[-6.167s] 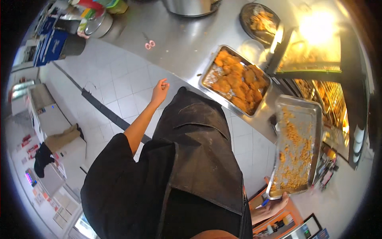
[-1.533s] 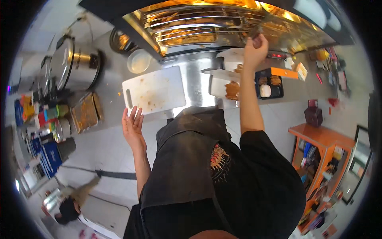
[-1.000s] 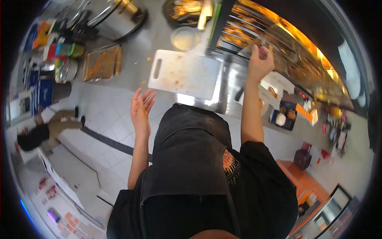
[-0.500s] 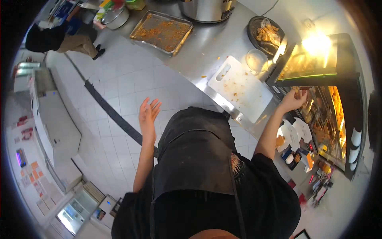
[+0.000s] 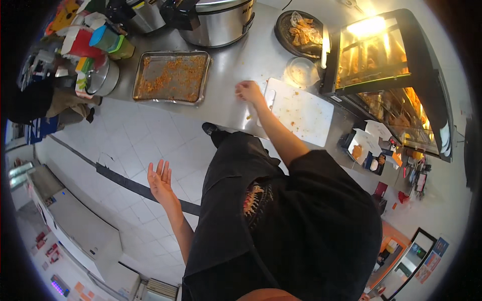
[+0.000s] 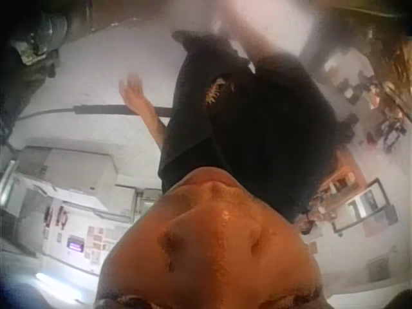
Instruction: The person carries a tray of fried chicken to a prep station, puts on a plastic glove, and slices a piece of chicken on a cutting board with a knife. They place the chicken into a takeout box, move the tray into a warming cabinet, and then walk to another counter to put on a second glove.
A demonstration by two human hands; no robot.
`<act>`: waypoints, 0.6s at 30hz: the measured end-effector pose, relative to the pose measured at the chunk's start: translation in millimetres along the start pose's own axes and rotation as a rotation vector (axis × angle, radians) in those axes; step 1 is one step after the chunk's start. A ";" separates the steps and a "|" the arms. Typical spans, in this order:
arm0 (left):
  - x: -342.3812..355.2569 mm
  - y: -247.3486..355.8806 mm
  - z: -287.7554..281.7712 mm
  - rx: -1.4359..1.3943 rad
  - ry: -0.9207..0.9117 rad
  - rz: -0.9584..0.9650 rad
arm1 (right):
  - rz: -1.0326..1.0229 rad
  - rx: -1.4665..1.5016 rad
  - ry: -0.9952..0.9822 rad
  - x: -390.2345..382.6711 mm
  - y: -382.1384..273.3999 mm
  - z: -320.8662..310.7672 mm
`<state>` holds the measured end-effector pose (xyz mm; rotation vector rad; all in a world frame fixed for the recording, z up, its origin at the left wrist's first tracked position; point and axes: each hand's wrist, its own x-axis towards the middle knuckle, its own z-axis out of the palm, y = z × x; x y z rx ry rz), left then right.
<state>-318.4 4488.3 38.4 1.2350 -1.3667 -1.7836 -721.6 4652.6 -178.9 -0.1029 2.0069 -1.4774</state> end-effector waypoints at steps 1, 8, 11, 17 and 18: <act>14.9 9.9 1.7 0.014 -0.023 -0.003 | 0.031 0.021 0.006 26.7 5.8 25.6; 97.0 46.5 -34.4 0.103 -0.050 -0.065 | -0.160 -0.381 0.498 125.1 24.7 168.9; 100.9 45.5 -67.2 0.074 0.059 -0.082 | 0.075 -0.162 0.171 99.4 -16.5 183.2; 149.9 43.7 -93.2 0.036 -0.029 -0.142 | 0.220 -0.039 0.129 63.3 -21.7 173.5; 155.0 43.0 -96.4 0.050 -0.046 -0.161 | 0.226 -0.031 0.159 47.2 -21.7 172.9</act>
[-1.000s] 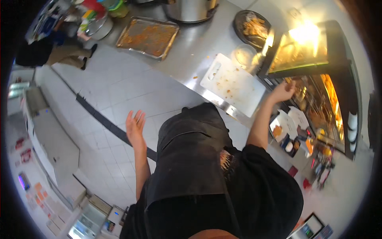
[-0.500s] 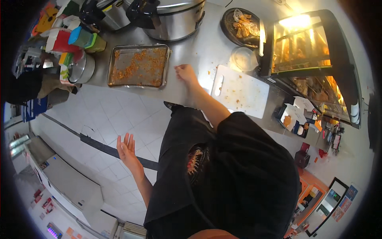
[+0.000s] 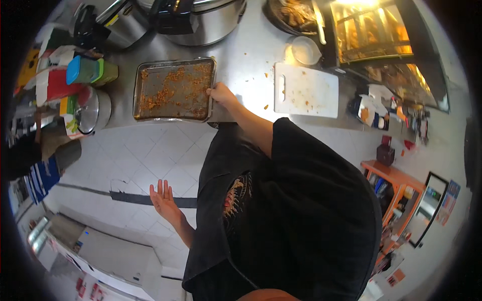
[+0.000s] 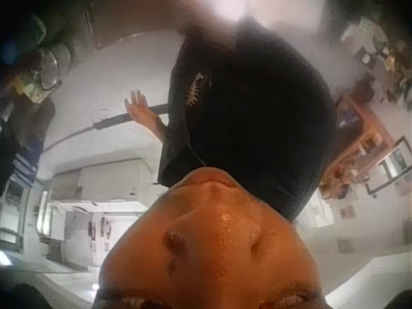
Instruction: The person carries a tray of fried chicken to a prep station, puts on a plastic glove, and slices a piece of chicken on a cutting board with a knife. They place the chicken into a takeout box, move the tray into a warming cabinet, and then walk to another counter to put on a second glove.
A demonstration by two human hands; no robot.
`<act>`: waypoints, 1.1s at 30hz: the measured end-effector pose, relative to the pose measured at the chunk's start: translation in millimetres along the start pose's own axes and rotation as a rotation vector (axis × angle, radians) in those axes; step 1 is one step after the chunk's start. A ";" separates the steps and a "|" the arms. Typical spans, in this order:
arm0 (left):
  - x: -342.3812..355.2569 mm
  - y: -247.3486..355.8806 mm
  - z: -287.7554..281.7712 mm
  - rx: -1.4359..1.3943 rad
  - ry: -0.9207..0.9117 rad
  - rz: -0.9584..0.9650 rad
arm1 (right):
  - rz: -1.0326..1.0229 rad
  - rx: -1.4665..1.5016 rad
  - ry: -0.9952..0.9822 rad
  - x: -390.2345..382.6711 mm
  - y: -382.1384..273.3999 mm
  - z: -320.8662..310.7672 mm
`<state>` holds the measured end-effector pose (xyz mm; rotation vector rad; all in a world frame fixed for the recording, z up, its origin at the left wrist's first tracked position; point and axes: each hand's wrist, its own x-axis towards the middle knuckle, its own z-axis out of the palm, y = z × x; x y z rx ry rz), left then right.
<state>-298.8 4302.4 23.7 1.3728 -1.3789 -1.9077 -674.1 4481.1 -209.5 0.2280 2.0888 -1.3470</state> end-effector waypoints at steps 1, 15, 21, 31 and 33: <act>7.5 1.7 -2.9 0.003 -0.033 0.000 | -0.010 0.024 -0.006 -17.3 -2.5 -3.7; 53.2 28.8 -184.3 0.413 0.012 0.405 | -0.156 0.026 -0.182 -259.1 -41.2 -29.1; -29.4 -24.9 -328.9 0.202 0.352 0.311 | -0.212 0.000 -0.396 -265.7 -27.2 109.9; -1.7 -33.1 -501.0 -0.127 0.611 0.119 | -0.222 -0.115 -0.626 -292.5 -53.9 329.4; 38.9 -5.9 -549.9 -0.141 0.566 0.167 | -0.238 -0.109 -0.640 -284.0 -72.5 379.8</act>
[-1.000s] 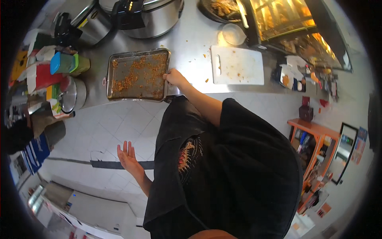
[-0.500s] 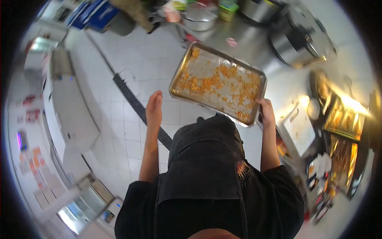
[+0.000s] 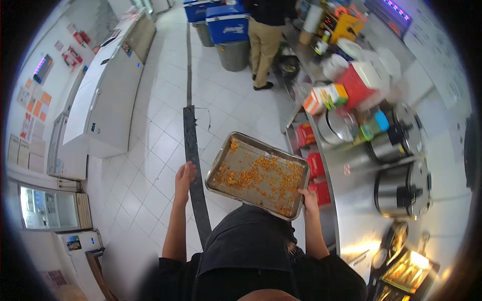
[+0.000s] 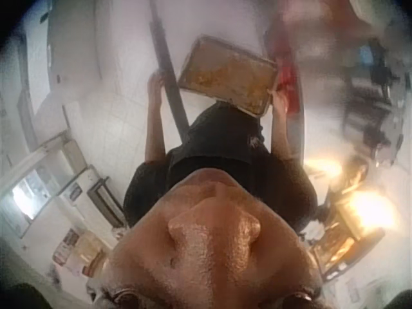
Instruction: The person carries a tray of fried chicken to a prep station, puts on a plastic glove, and slices a piece of chicken on a cutting board with a knife. They place the chicken into a takeout box, move the tray into a warming cabinet, and then walk to another counter to put on a second glove.
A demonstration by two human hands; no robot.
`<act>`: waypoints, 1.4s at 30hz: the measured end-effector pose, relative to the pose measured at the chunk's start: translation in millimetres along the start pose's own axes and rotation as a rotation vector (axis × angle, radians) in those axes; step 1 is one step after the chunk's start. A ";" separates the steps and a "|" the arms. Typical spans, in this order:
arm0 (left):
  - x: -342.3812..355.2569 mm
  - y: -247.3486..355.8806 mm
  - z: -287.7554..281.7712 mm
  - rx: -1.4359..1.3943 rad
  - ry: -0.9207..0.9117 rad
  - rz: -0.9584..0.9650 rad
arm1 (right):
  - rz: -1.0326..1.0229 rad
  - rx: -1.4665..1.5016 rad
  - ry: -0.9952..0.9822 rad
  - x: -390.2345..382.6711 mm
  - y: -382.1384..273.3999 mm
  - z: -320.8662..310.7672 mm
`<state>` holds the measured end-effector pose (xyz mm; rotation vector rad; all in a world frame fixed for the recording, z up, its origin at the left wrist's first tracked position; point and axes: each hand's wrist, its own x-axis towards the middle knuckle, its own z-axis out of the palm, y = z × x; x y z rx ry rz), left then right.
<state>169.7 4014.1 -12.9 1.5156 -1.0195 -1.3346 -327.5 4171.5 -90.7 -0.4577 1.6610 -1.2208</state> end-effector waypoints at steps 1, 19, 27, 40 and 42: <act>33.1 6.2 -9.4 -0.015 0.029 0.009 | 0.022 -0.080 -0.024 20.8 -14.6 17.4; 187.8 -228.1 -169.7 0.749 -0.091 -0.864 | -0.002 -0.041 -0.237 416.2 -276.7 529.2; 483.3 -161.7 -210.8 0.718 -0.117 -0.689 | -0.059 0.037 -0.117 557.1 -365.4 777.9; 1321.8 194.8 -337.9 -0.131 0.347 -0.129 | 0.013 0.202 -0.090 845.4 -552.0 1112.3; 1356.8 168.9 -368.5 -0.084 0.348 -0.171 | -0.040 0.201 -0.066 901.3 -590.4 1179.5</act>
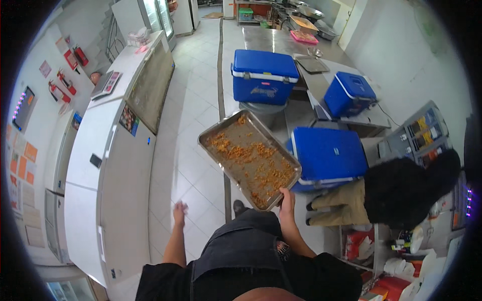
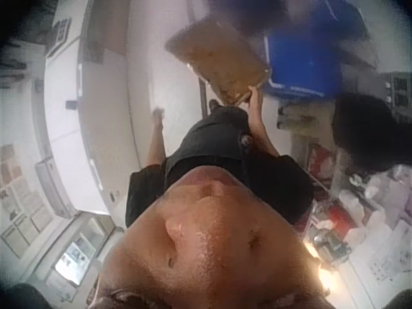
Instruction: The person carries a tray of fried chicken to a prep station, puts on a plastic glove, and slices a piece of chicken on a cutting board with a knife. They place the chicken into a takeout box, move the tray into a warming cabinet, and then walk to another counter to put on a second glove.
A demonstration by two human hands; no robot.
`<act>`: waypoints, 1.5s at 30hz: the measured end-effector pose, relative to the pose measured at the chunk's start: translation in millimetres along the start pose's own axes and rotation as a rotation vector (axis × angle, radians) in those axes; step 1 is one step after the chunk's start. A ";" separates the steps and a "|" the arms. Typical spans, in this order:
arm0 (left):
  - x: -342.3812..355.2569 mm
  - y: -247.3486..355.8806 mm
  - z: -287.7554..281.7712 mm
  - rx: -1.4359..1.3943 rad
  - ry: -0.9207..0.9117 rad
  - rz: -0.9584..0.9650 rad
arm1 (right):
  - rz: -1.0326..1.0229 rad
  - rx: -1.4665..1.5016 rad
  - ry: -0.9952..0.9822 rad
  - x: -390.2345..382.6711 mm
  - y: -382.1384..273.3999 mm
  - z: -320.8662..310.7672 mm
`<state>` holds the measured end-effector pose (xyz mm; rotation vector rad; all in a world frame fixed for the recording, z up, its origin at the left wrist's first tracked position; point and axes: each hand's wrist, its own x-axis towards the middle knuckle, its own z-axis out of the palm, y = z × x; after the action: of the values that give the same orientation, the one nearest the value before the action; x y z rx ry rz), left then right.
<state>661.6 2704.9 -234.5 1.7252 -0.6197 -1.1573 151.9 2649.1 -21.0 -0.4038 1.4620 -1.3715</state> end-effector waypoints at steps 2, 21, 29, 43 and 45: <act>9.0 -34.0 -3.3 0.076 -0.062 -0.208 | -0.041 0.065 -0.128 62.4 -33.8 58.3; 557.6 253.3 106.3 0.585 -0.266 -0.354 | 0.092 0.487 0.108 597.0 -230.9 563.3; 1013.3 551.5 244.8 0.229 -0.061 0.052 | 0.015 0.567 0.219 826.4 -288.3 670.1; 1180.7 576.5 394.1 0.763 -0.517 -0.507 | -0.080 0.777 0.869 1212.1 -231.4 786.4; 1253.8 606.9 415.2 0.790 -0.495 -0.485 | -0.083 0.796 0.915 1242.0 -216.3 796.7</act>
<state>875.8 1267.8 -274.7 2.3432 -1.1024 -1.8810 231.3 1173.8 -224.1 0.7763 1.4044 -2.2034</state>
